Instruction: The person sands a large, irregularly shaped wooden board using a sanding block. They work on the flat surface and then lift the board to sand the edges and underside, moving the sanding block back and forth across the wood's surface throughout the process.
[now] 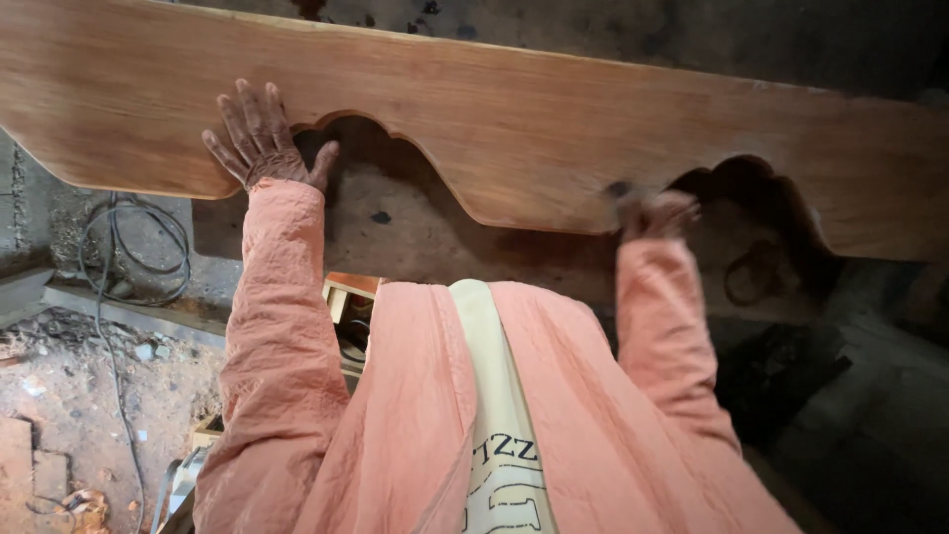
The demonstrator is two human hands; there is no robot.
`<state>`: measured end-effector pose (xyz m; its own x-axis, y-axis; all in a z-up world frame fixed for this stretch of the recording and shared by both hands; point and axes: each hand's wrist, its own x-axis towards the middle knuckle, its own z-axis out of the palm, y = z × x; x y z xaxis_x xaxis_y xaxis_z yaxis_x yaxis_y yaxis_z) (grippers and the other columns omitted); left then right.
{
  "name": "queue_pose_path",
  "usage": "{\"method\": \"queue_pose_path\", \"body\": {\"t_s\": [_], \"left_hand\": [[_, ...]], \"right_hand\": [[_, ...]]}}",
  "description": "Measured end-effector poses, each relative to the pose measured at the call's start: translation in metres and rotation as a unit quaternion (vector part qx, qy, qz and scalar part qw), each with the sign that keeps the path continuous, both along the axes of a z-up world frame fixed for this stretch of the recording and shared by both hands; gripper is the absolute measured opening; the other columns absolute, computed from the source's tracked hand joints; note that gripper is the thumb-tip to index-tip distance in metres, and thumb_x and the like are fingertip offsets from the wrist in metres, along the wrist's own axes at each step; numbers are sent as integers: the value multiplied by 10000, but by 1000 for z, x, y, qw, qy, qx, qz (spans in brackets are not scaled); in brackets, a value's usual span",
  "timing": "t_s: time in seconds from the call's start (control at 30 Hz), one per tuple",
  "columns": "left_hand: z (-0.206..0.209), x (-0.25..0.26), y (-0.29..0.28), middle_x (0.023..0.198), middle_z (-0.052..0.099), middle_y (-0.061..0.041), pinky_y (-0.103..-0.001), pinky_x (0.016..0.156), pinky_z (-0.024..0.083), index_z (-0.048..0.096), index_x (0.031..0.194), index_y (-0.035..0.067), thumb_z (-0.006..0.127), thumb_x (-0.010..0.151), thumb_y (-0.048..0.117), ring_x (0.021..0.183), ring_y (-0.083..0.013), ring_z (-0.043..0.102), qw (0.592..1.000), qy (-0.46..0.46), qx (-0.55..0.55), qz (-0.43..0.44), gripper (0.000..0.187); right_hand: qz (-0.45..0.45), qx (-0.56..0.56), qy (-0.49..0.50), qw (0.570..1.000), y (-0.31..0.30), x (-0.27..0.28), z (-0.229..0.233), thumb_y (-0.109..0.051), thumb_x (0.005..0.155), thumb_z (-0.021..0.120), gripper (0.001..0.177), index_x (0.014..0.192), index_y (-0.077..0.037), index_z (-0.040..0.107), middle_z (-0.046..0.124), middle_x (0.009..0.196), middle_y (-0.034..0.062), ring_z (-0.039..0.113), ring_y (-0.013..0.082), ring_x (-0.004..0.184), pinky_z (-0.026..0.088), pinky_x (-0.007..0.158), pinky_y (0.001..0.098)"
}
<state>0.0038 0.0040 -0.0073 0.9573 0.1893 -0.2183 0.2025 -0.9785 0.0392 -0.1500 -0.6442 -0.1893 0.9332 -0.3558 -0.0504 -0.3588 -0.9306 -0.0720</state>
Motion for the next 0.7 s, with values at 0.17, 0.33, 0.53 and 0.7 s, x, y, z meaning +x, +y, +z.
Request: {"method": "queue_pose_path", "body": {"t_s": [0.17, 0.33, 0.53, 0.7], "left_hand": [[-6, -3, 2, 1735, 53, -102, -707, 1233, 32, 135, 1709, 200, 398, 994, 869, 1584, -386, 24, 999, -32, 16, -12, 1013], [1, 0, 2, 1733, 12, -95, -723, 1233, 10, 116, 1716, 204, 442, 972, 856, 1584, -384, -9, 1000, -4, -3, 0, 1042], [-2, -1, -1, 1741, 50, -108, -693, 1234, -6, 129, 1707, 208, 344, 980, 878, 1583, -371, 1, 999, -32, -1, -5, 1011], [11, -2, -3, 1752, -35, -109, -704, 1248, -39, 31, 1706, 223, 457, 983, 852, 1599, -370, -64, 1000, 21, -7, 5, 1048]], "right_hand": [[-60, 37, -107, 992, 34, 108, 84, -619, 1015, 731, 703, 1218, -12, 439, 524, 1150, 246, 529, 487, 1085, 392, 970, 526], [-76, -178, 72, 978, -42, 32, -94, -486, 995, 376, 474, 1071, -78, 607, 579, 1107, 212, 539, 382, 1002, 392, 919, 518], [126, -39, 20, 991, 126, 99, 109, -597, 919, 546, 618, 1256, -85, 625, 555, 1275, 180, 513, 408, 1115, 288, 957, 567], [-65, -94, 105, 988, -12, 133, 76, -834, 972, 233, 1040, 1522, 31, 410, 356, 1504, 345, 320, 605, 1364, 214, 1074, 742]]}}
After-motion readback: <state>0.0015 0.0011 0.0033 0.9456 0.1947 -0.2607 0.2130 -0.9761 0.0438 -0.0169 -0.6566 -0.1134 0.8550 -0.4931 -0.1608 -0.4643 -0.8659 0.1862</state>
